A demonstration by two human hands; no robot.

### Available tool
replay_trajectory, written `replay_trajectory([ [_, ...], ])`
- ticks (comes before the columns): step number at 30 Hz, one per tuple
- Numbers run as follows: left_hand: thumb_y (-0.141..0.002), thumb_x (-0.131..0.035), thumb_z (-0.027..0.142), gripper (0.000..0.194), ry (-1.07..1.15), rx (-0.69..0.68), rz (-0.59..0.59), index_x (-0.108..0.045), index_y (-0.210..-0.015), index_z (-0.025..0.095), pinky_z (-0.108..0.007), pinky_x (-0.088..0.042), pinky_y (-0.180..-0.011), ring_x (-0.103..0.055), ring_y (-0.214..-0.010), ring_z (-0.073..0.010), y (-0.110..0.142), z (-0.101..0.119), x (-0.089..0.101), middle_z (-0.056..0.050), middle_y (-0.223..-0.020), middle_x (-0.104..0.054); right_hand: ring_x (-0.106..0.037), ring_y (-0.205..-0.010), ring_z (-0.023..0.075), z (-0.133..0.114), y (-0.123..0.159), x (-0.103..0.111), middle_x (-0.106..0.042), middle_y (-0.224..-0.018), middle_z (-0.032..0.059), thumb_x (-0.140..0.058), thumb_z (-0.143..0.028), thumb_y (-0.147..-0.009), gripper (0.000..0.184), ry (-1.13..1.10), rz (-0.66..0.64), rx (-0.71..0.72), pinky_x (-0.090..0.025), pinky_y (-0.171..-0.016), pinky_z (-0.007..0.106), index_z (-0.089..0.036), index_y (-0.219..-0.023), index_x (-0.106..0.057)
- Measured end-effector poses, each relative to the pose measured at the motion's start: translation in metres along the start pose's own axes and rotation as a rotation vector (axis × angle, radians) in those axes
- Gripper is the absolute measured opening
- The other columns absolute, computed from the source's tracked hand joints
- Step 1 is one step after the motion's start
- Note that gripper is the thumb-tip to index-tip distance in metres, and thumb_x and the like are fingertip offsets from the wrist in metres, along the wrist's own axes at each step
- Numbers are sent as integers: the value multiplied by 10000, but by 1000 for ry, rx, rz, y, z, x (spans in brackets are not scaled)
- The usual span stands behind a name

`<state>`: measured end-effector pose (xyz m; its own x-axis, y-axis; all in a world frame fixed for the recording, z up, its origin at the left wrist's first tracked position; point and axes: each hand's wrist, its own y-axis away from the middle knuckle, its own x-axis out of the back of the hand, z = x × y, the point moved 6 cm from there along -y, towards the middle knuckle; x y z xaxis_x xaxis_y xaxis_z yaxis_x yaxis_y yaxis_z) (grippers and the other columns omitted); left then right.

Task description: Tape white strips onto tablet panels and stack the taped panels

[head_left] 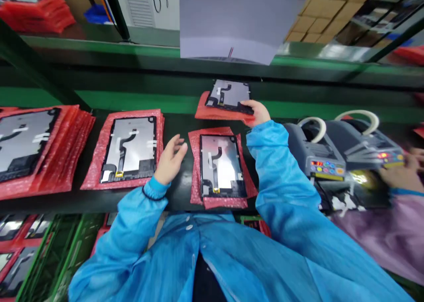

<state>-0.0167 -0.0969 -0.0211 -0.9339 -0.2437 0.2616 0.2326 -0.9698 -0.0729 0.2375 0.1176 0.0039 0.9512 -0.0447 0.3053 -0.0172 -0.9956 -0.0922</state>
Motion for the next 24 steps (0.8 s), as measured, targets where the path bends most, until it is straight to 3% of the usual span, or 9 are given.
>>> replay_trajectory([
  [2, -906, -478, 425, 539, 179, 121, -58, -412, -1367, 153, -325, -566, -780, -647, -954, -179, -6, -13, -23, -132, -1204, -612, -680, -751, 197, 6, 63, 9, -689, -786, 79, -516, -221, -819, 110, -117, -68, -85, -571, -716, 382, -172, -800, -612],
  [4, -869, -547, 348, 516, 243, 157, -90, -441, -1327, 135, -284, -549, -731, -646, -840, -145, -1, -21, -40, -84, -1033, -650, -681, -764, 210, 16, 123, 13, -697, -805, 49, -632, -287, -723, 217, -321, -148, -178, -566, -721, 380, -190, -917, -622],
  [8, -714, -609, 126, 402, 92, 158, -143, -555, -1113, 129, -237, -494, -669, -577, -617, -93, 31, -38, -57, 51, -682, -541, -659, -701, 197, 46, 200, 20, -684, -742, 13, -786, -394, -504, 441, -324, -167, -290, -541, -687, 346, -203, -847, -585],
  [11, -695, -601, 147, 313, -74, 150, -162, -567, -1006, 165, -239, -459, -611, -534, -544, -89, 51, -49, -59, 72, -650, -497, -579, -590, 155, 67, 218, 44, -622, -609, -12, -784, -489, -490, 418, 34, -35, -232, -483, -601, 296, -209, -695, -550],
  [14, -690, -597, 181, 316, -141, 124, -180, -538, -1000, 197, -257, -447, -599, -538, -548, -103, 56, -51, -58, 65, -677, -501, -484, -485, 126, 82, 229, 85, -514, -499, -26, -670, -624, -608, 429, 228, 158, -185, -397, -503, 267, -217, -620, -535],
  [17, -675, -592, 192, 326, -142, 111, -255, -519, -988, 243, -282, -437, -563, -535, -527, -127, 53, -49, -58, 65, -661, -484, -429, -425, 109, 101, 242, 137, -444, -503, -42, -527, -740, -655, 511, 22, 455, -263, -329, -422, 250, -229, -658, -495],
  [19, -674, -599, 214, 329, -136, 117, -338, -526, -989, 276, -299, -438, -538, -536, -497, -147, 50, -48, -58, 70, -626, -475, -424, -426, 101, 110, 246, 160, -458, -546, -37, -528, -755, -629, 530, -115, 577, -308, -312, -401, 239, -231, -698, -485],
  [22, -712, -621, 280, 304, -298, 79, -417, -566, -1011, 285, -336, -469, -572, -566, -499, -188, 43, -40, -54, 65, -579, -506, -436, -457, 100, 110, 240, 174, -483, -585, -23, -592, -714, -593, 513, -186, 613, -298, -313, -411, 233, -226, -709, -482],
  [24, -763, -610, 315, 242, -514, -68, -360, -616, -995, 244, -374, -491, -653, -605, -592, -226, 32, -23, -50, 21, -609, -568, -427, -473, 101, 100, 239, 175, -462, -575, -31, -615, -687, -591, 493, -173, 671, -224, -310, -427, 232, -228, -696, -468],
])
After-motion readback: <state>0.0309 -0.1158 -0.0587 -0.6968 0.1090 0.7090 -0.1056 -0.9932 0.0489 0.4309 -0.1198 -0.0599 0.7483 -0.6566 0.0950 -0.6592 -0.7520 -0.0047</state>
